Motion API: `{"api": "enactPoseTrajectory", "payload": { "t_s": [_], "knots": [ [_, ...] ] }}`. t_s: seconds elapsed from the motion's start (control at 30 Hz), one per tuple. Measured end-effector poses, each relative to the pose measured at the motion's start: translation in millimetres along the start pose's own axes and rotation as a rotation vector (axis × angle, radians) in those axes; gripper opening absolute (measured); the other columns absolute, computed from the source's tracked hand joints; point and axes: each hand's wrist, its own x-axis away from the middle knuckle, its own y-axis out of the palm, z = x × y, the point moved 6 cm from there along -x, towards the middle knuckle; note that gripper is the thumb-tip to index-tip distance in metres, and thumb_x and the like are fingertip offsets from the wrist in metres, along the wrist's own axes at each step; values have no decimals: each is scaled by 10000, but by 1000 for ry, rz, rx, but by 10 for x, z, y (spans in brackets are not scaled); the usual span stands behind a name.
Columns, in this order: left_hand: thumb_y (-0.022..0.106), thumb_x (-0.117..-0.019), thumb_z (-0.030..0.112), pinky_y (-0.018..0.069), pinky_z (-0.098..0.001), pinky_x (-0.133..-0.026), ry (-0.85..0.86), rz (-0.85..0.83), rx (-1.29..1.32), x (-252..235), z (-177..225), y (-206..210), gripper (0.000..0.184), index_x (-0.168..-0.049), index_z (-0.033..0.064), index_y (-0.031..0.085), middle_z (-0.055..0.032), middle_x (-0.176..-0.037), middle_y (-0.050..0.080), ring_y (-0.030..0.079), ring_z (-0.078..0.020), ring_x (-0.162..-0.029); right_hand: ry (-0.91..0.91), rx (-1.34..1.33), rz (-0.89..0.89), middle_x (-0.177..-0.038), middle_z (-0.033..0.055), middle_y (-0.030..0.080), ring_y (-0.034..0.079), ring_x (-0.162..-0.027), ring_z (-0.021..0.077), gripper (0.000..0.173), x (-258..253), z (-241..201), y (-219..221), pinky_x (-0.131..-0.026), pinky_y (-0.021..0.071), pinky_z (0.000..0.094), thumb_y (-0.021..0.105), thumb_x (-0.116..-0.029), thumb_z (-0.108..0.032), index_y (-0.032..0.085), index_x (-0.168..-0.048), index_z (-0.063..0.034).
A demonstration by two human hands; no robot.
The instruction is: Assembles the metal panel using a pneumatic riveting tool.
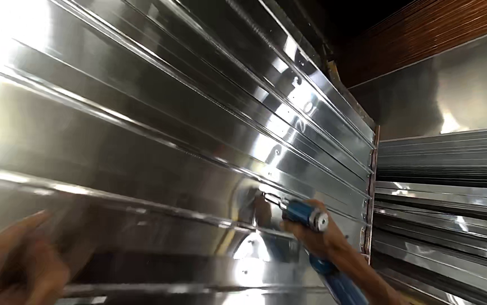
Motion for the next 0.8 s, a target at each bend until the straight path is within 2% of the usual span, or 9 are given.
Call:
{"api": "enactPoseTrajectory", "payload": {
  "t_s": [0.07,0.2,0.27,0.33,0.47,0.6,0.67,0.73,0.8],
  "knots": [
    [526,-1008,143,499,-396,-583,-10,50,55,68,-14,-71,316,-1114,-109,684,-220,-769,668,616,-237,-597,106,-96,-10,-740,33,715,675,-596,147,161,86,7,-46,-591,595,334,811,-823,-185,728,-929,-97],
    [585,-971,206,492,-176,-544,-289,18,496,443,233,-374,258,-1074,24,736,1,-801,697,567,24,-601,-130,-268,119,-1024,70,750,730,-883,212,337,1073,-297,-291,-796,633,399,799,-850,-198,715,-1144,-58],
    [582,-983,190,494,-160,-548,-423,-164,797,877,591,-463,214,-1058,99,760,71,-830,701,575,27,-623,-203,-323,162,-1101,68,746,739,-948,209,407,1875,-407,-232,-843,642,407,787,-884,-184,667,-1241,-28],
    [495,-1034,173,378,-146,-440,-661,-440,1196,1422,1043,-496,281,-1070,111,766,122,-671,576,441,38,-493,-251,-388,42,-1084,28,750,729,-931,144,371,2530,-436,62,-841,627,370,771,-897,-141,663,-1232,-24],
    [165,-1111,401,301,-156,-391,-971,-1093,1644,2463,1817,-754,573,-1326,133,624,96,-558,510,352,22,-411,-232,-431,-210,-1063,143,747,733,-931,199,386,3499,-423,937,-866,622,416,790,-888,-134,661,-1194,64],
    [78,-1111,427,324,-172,-411,-921,-1343,1609,3072,2105,-967,560,-1148,147,561,86,-671,543,386,9,-463,-172,-241,-152,-973,141,768,749,-881,183,498,4032,-289,1617,-846,620,414,808,-875,-233,656,-1222,89],
    [181,-1118,338,433,-187,-531,-706,-1297,1511,3251,2088,-1006,503,-1302,62,558,31,-871,621,504,-7,-620,-212,-229,-114,-964,151,770,752,-863,193,498,4203,-267,1779,-835,619,416,808,-871,-212,656,-1237,90],
    [370,-1090,268,536,-289,-798,-468,-1260,1423,3347,2056,-1045,486,-1426,-57,506,-139,-1173,664,629,-113,-911,-269,-222,-97,-964,165,763,748,-856,214,447,4322,-283,1837,-824,617,427,779,-876,-166,662,-1227,84],
    [340,-1086,305,513,-218,-628,-591,-1301,1389,3400,2077,-1056,483,-1425,2,503,-38,-1008,660,600,-47,-739,-293,-226,-67,-954,174,757,743,-847,226,404,4422,-285,1846,-809,613,426,766,-885,-158,673,-1204,72]
  ]
}}
